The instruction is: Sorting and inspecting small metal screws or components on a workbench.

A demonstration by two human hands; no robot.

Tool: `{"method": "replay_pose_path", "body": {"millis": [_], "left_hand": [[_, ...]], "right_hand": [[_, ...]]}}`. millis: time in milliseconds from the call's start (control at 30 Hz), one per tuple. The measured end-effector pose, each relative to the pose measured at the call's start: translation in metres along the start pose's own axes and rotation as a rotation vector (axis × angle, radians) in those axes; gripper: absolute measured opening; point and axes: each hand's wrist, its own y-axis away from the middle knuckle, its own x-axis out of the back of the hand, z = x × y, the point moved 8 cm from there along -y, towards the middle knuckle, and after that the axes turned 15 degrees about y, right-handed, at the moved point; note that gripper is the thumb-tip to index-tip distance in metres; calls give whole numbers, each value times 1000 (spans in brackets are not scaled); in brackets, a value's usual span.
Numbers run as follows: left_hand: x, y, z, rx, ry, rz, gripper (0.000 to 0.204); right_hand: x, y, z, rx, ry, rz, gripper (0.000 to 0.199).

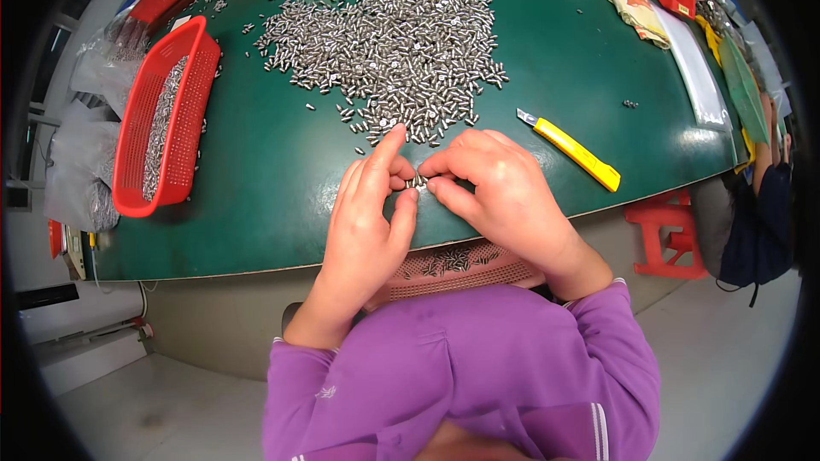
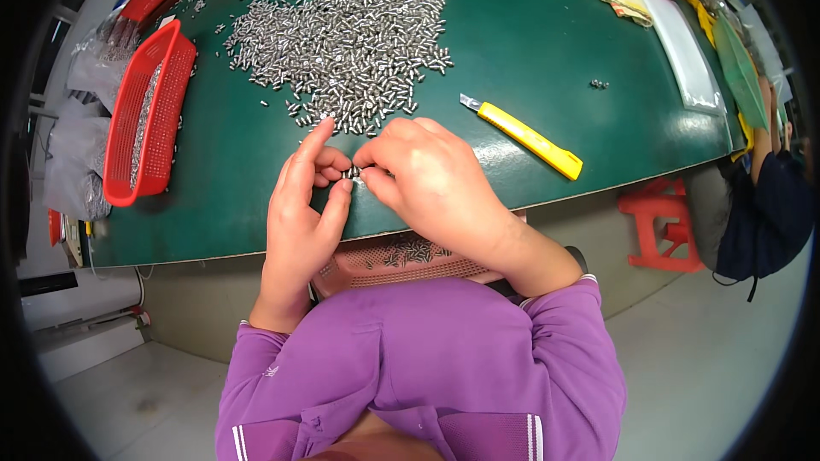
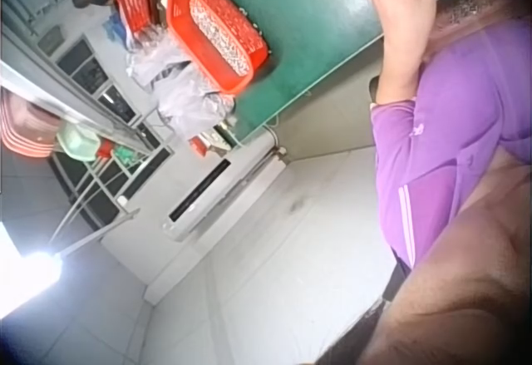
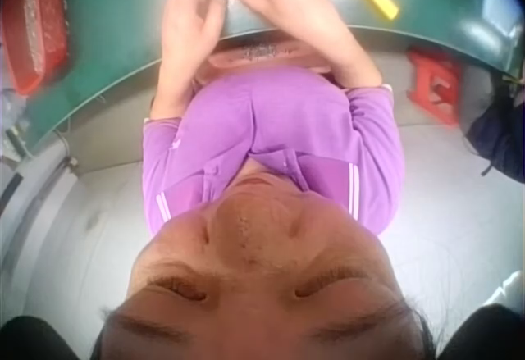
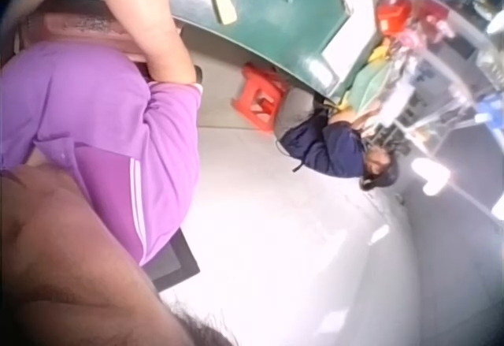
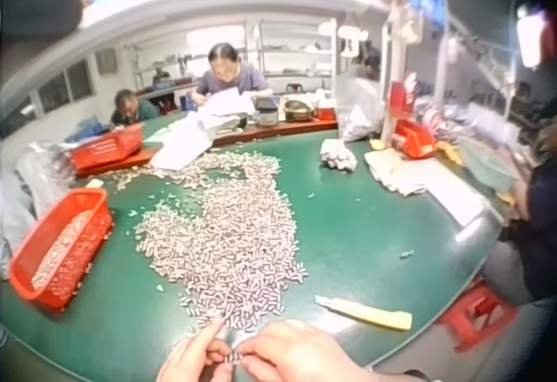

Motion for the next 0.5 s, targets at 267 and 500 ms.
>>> {"method": "replay_pose_path", "body": {"millis": [267, 500], "left_hand": [[1, -2, -2, 27, 21, 15, 61], [2, 0, -5, 37, 36, 10, 59]], "right_hand": [[-2, -1, 1, -37, -1, 13, 13], [-6, -2, -2, -24, -26, -12, 11]]}}
